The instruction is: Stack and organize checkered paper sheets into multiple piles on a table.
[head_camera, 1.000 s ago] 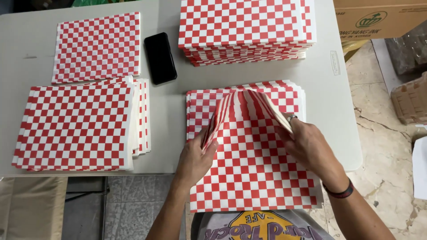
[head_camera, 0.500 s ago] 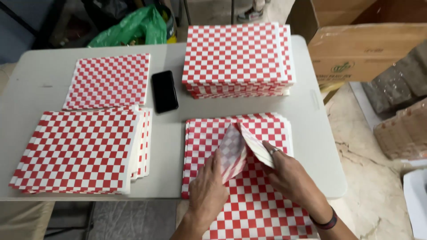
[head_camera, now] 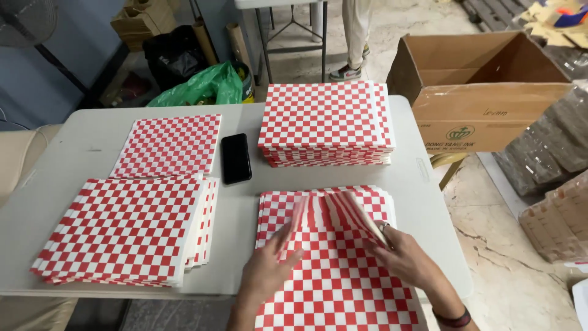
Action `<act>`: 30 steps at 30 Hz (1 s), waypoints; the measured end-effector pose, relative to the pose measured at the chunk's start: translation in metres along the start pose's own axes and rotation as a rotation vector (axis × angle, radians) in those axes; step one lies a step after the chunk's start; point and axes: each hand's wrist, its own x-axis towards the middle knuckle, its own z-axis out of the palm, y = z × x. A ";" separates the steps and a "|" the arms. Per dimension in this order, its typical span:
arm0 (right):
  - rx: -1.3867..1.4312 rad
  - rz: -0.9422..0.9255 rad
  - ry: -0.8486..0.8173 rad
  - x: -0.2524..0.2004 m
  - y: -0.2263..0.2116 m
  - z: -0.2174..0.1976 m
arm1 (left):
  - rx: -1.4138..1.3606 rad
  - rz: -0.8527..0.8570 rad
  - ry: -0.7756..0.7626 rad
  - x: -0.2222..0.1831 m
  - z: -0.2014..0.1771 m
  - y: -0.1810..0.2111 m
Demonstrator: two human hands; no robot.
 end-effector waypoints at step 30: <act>-0.154 -0.116 0.048 -0.018 -0.012 0.000 | -0.334 0.086 -0.165 -0.004 -0.011 -0.002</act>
